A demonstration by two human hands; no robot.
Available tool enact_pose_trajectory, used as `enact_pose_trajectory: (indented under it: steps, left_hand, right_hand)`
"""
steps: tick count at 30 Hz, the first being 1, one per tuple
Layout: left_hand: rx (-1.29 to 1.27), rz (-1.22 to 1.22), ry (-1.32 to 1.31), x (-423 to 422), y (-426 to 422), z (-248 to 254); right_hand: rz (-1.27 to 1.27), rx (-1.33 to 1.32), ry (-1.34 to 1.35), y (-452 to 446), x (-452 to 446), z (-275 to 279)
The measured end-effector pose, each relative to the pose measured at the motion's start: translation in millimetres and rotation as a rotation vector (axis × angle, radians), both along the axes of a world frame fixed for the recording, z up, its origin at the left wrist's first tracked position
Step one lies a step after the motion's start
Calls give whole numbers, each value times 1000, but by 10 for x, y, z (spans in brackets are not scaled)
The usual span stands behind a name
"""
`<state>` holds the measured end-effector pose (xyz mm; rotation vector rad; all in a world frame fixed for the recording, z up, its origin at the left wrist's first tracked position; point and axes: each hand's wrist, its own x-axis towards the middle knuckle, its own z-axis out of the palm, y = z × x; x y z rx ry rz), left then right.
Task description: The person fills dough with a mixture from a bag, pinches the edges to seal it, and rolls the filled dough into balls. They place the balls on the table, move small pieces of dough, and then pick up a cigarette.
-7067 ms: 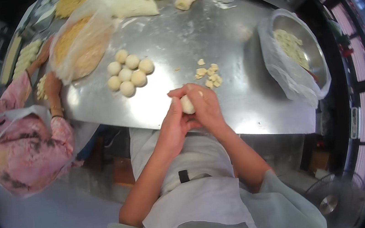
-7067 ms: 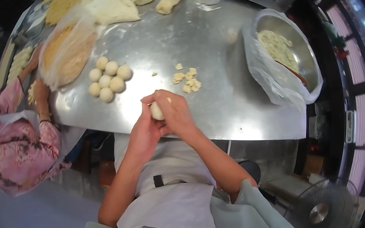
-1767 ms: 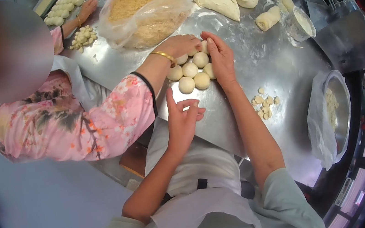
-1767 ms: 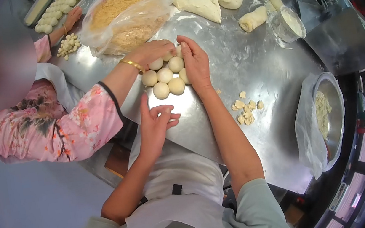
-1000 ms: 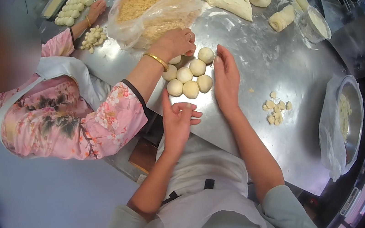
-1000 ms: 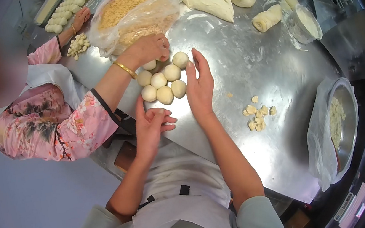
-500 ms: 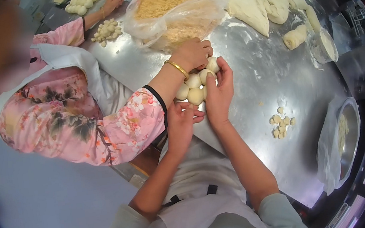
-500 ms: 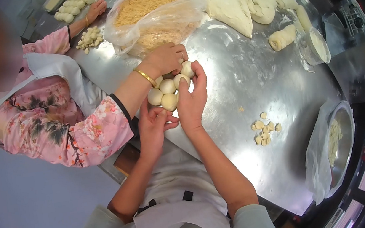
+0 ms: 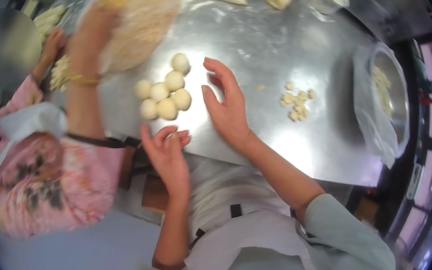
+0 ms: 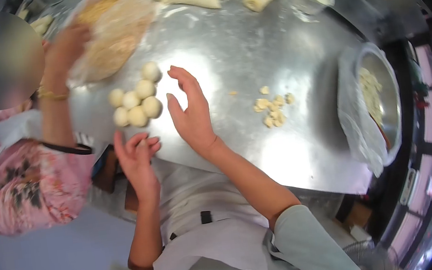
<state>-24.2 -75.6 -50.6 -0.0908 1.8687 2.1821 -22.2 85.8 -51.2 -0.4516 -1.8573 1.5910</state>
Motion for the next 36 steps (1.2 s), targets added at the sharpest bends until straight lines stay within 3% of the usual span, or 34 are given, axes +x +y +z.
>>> enact_pose_trajectory:
  steps: [5,9,10,17,22,25,33,36]
  left_hand:
    - [13,-177,51,400,30,-104]
    - [-12,-362,217,543,218,-179]
    - [-67,-393,265,527,264,-244]
    - [-185,-445,415,476,796,-195]
    - [-393,-431,878,296,1277,-203]
    - [-536,-469,1015,199,1552,-241]
    - [-756,-433,1047,81,1760,-363]
    - [-732,-494,1077,-17,1706,-356]
  right_hand:
    - [-319,468,-140,585,1042,20]
    - [-560,410,-289,1065,1764,-52]
    - [-556,220,-294,1133,1838,-126]
    - [-220,889,-507,1194,1574,-153]
    - [-189,777,-472,1164,1539,-228]
    - [-212,744,-440,1190,1515,-251]
    - [-230,779,-379,1202,1531,-286]
    - [-217,741,-393,1165,1513,-167]
